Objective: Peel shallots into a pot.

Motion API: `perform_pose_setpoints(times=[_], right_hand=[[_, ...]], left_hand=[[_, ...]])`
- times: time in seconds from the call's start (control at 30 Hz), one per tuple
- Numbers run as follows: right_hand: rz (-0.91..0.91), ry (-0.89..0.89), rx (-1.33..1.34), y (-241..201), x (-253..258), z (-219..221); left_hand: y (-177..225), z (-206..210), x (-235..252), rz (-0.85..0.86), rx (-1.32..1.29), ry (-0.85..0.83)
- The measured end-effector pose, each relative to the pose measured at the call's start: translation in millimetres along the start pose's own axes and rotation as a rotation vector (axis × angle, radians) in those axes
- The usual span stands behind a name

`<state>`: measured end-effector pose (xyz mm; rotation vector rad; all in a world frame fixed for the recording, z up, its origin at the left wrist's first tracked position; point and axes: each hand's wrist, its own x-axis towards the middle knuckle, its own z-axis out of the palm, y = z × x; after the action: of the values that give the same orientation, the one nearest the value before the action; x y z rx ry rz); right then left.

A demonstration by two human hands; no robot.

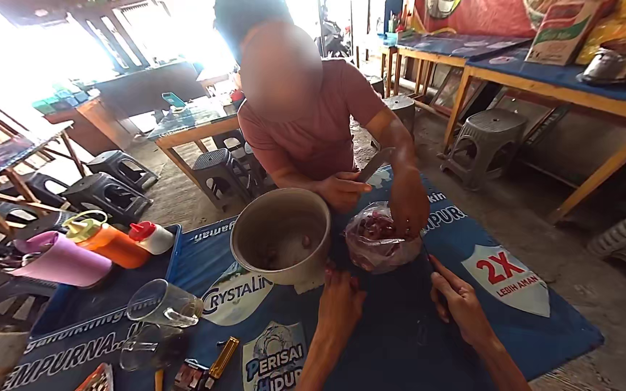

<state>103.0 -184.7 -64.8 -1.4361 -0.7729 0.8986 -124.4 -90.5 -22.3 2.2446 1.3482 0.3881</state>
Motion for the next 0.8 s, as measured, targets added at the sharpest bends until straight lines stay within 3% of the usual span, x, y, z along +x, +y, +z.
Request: perform_pose_setpoints(times=[0.1,0.23,0.6,0.7,0.8], right_hand=[[-0.033,-0.009,-0.062,-2,-2,4],[-0.042,-0.026,-0.093,-1,-3,10],[-0.036,-0.081,-0.127,-4,-12,24],[-0.023,-0.116,-0.085,-6,-17,28],[0.015,-0.203,0.018,-19,-24,34]], left_hand=[[-16,29,-1,-0.011,0.037,0.094],[-20,31,2,0.026,0.019,0.137],[-30,57,26,0.274,0.022,0.407],[-25,57,25,0.335,-0.081,0.537],[-17,43,19,0.344,-0.348,0.436]])
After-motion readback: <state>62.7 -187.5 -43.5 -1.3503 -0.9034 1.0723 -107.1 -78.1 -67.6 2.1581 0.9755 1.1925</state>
